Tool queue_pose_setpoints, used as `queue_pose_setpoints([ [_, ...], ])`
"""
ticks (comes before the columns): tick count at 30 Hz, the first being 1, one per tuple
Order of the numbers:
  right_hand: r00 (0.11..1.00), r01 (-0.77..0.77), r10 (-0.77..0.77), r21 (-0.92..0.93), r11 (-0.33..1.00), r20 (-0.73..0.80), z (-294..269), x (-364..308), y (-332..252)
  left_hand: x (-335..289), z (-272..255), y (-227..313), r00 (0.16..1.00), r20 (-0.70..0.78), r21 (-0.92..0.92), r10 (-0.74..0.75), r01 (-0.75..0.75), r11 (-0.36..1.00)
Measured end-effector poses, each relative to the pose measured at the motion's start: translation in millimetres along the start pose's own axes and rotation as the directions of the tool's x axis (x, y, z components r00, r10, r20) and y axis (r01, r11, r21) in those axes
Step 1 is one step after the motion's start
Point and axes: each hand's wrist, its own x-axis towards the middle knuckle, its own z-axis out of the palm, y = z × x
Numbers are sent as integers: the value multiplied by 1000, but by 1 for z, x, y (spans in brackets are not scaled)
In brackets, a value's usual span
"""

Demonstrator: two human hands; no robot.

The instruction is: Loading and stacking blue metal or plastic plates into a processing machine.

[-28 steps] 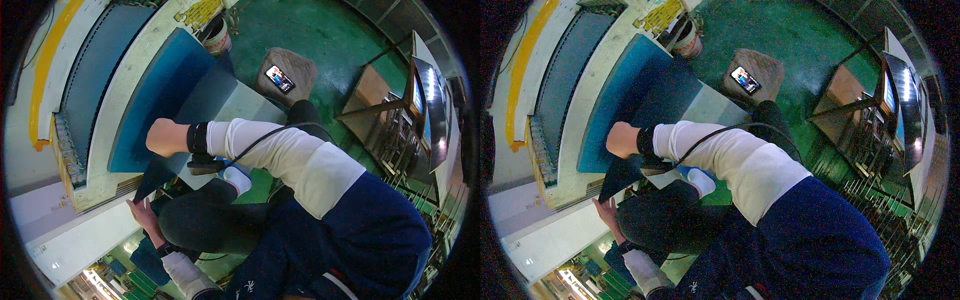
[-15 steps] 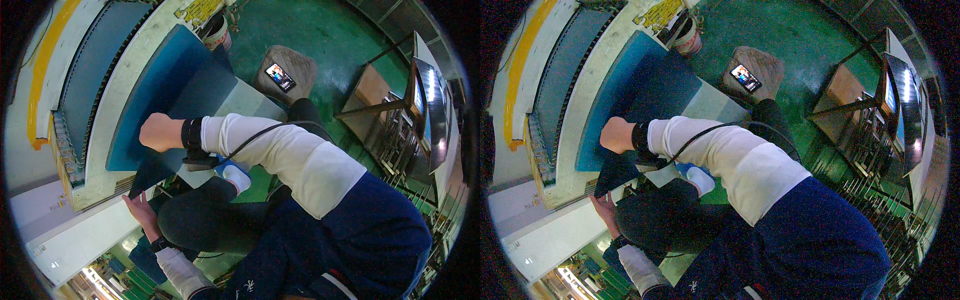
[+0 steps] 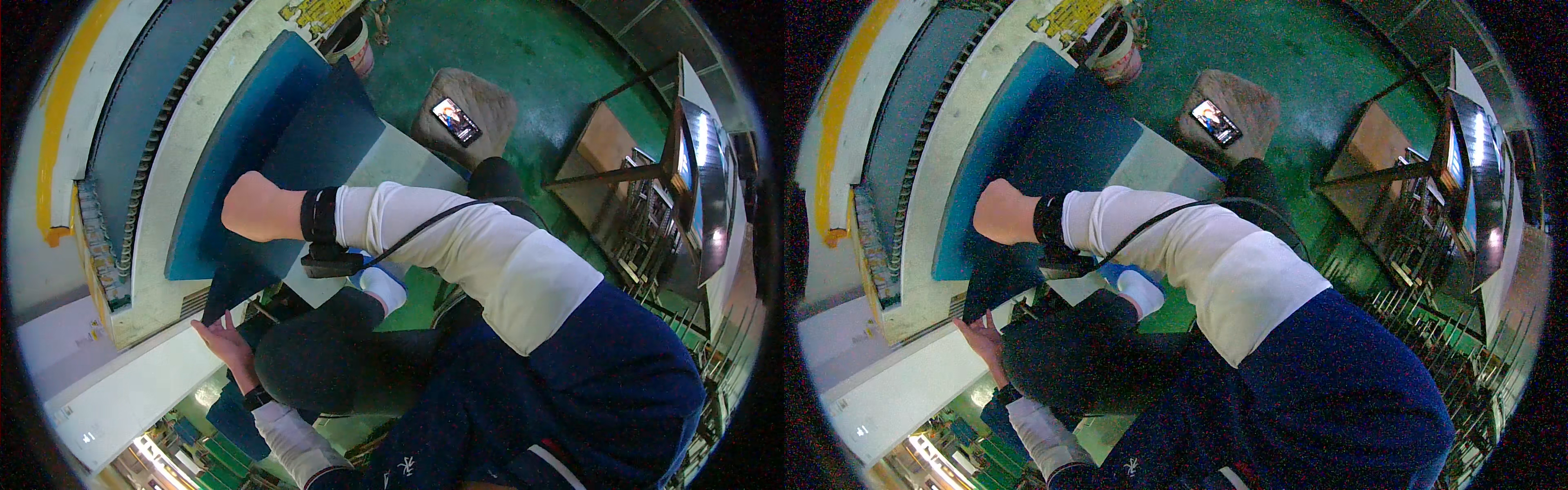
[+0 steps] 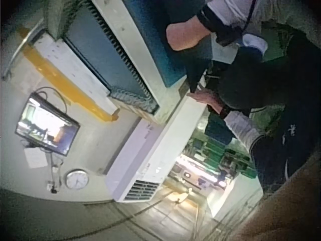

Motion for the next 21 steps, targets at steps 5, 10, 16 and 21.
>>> queue_pose_setpoints([
  [5, 1000, -18, 18, -7, 1000, 17, 0, 1, -2, 10, -5, -7, 995, -95, 27, 14, -11, 1000],
  [10, 1000, -15, 15, 7, 1000, 25, 4, 3, 1, 19, -10, -10, 999, -22, 27, 36, -35, 999],
  [16, 998, -27, 27, 3, 1000, 62, 4, 5, 1, 11, 2, -5, 997, -72, 23, 12, -11, 1000],
  [21, 1000, 0, -1, 12, 1000, 15, 8, 7, 2, 15, -5, -5, 998, -56, -5, 2, -3, 1000],
])
